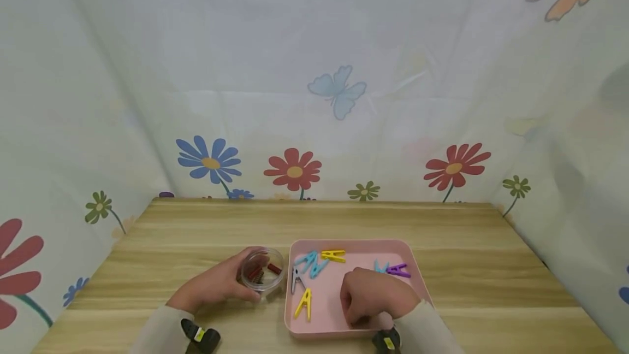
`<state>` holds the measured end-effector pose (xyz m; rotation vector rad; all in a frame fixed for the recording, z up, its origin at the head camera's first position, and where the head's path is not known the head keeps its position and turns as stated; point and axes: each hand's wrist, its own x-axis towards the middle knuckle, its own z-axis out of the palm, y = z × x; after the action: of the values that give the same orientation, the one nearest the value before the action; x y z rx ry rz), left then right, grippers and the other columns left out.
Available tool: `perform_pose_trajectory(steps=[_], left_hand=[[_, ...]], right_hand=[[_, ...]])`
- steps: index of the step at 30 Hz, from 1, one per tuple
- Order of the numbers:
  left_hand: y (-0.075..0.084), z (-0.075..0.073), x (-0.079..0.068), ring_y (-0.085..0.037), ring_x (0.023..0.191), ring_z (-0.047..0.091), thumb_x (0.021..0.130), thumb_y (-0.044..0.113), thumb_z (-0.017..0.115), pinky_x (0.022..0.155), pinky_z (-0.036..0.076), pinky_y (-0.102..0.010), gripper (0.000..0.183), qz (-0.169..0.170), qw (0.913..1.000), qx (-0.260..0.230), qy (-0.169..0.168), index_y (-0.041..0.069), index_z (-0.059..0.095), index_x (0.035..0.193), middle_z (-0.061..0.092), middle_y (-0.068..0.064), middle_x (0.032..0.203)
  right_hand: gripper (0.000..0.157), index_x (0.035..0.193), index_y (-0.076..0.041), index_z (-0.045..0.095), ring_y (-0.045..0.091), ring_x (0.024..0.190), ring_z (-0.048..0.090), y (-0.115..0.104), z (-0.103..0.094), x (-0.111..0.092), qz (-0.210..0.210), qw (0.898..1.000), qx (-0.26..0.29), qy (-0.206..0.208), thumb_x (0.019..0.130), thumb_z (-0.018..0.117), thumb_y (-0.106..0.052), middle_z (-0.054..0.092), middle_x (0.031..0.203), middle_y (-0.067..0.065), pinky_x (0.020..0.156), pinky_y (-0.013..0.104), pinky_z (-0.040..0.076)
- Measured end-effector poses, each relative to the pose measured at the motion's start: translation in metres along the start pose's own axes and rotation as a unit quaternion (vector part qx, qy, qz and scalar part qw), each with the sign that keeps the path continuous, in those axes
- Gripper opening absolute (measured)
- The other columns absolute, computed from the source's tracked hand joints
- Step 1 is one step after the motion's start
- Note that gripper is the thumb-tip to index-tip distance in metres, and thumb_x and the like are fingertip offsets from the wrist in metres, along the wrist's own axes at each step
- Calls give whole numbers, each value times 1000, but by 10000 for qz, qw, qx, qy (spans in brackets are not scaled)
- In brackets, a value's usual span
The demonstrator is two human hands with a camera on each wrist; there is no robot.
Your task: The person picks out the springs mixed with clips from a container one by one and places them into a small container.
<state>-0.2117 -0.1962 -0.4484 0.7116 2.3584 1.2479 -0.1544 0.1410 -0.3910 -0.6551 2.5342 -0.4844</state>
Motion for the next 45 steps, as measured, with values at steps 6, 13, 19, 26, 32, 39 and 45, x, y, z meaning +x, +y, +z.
perform_pose_trajectory(steps=[6,13,19,26,32,39,45], left_hand=[[-1,0,1,-28,134,45,72,31,86,96,37,-10,92,-38,9999,-107,-21,24,32,146,50,-5,144],[0,-1,1,-27,134,45,71,32,86,103,38,-21,92,-64,10000,14,8,26,32,146,50,-3,144],[-2,0,1,-27,134,46,70,33,87,109,38,-39,94,-82,10000,-12,32,24,33,146,51,-3,143],[-2,0,0,-29,135,44,70,32,87,110,35,-51,94,-72,9998,-190,15,23,33,147,50,-6,144],[-1,-2,1,-31,137,42,70,31,87,112,32,-53,95,-59,9994,-341,-3,22,32,147,48,-8,146],[-2,-3,1,-31,140,38,72,29,85,113,31,-52,93,-35,9991,-416,-29,27,32,148,45,-6,149],[-3,-5,1,-31,142,34,73,26,84,113,30,-51,91,-65,9986,-528,-55,30,32,148,41,-6,152]], right_hand=[[18,59,-20,63,4,50,45,2,-1,0,-6,9998,172,-29,72,73,-13,52,53,-12,48,20,37],[15,64,-22,65,6,58,51,2,-5,-6,160,9994,241,-185,71,77,-17,60,63,-10,54,23,43],[16,69,-20,64,10,61,51,0,-3,-7,443,9971,454,-412,72,75,-8,58,66,-6,55,25,42],[18,71,-20,65,10,61,50,-4,0,-7,397,9973,321,-519,75,73,-5,55,66,-7,54,24,40],[19,70,-20,64,8,57,48,-5,1,-3,152,9989,104,-443,74,71,-2,54,64,-8,52,23,38],[18,70,-19,63,9,57,48,-2,1,2,226,9995,220,-62,74,75,-7,54,63,-7,53,23,41],[19,70,-20,61,7,60,47,0,0,5,54,9996,-39,262,72,75,-8,53,64,-9,57,22,41]])
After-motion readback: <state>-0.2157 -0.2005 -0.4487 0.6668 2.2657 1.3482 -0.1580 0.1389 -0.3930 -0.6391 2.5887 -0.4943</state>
